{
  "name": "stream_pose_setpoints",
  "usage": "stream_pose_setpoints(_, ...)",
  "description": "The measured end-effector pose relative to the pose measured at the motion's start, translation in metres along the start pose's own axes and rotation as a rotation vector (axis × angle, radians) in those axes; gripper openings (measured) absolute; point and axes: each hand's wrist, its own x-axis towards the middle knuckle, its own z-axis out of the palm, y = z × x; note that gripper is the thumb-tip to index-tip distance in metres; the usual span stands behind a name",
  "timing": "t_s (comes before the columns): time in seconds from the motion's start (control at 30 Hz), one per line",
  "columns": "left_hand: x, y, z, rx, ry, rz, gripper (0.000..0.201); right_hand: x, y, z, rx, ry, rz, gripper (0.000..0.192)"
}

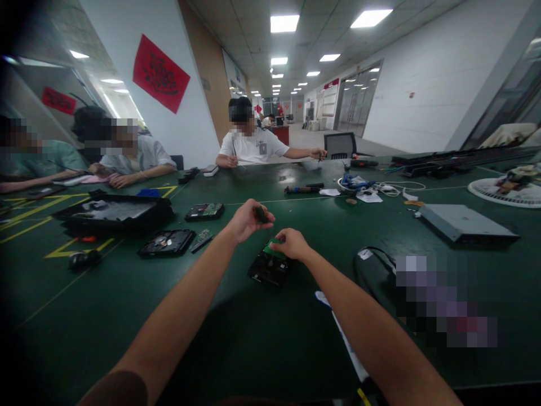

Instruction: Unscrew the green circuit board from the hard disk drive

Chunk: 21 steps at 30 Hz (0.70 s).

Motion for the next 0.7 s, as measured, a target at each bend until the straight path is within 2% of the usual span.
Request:
stream_pose_setpoints(0.23, -0.0016, 0.0036, -0.0009, 0.163, -0.015, 0.035, 0.026, 0.0005, 0.0009, 0.0002, -0.005, -0.001, -0.003, 0.038)
stream_pose_setpoints(0.43, -0.0002, -0.0023, 0.0018, 0.068, -0.025, 0.011, 0.024, 0.0011, 0.0007, 0.0002, -0.008, 0.004, -0.005, 0.037)
stream_pose_setpoints(0.53, 0.0018, -0.0025, -0.0013, 0.089, -0.002, 0.053, 0.026, 0.0015, 0.0013, 0.0, -0.016, -0.003, -0.012, 0.038)
stream_pose_setpoints(0.7, -0.0016, 0.0036, -0.0013, 0.25, 0.025, 0.139, 0.025, 0.0023, 0.0021, 0.0001, -0.013, -0.012, 0.003, 0.039)
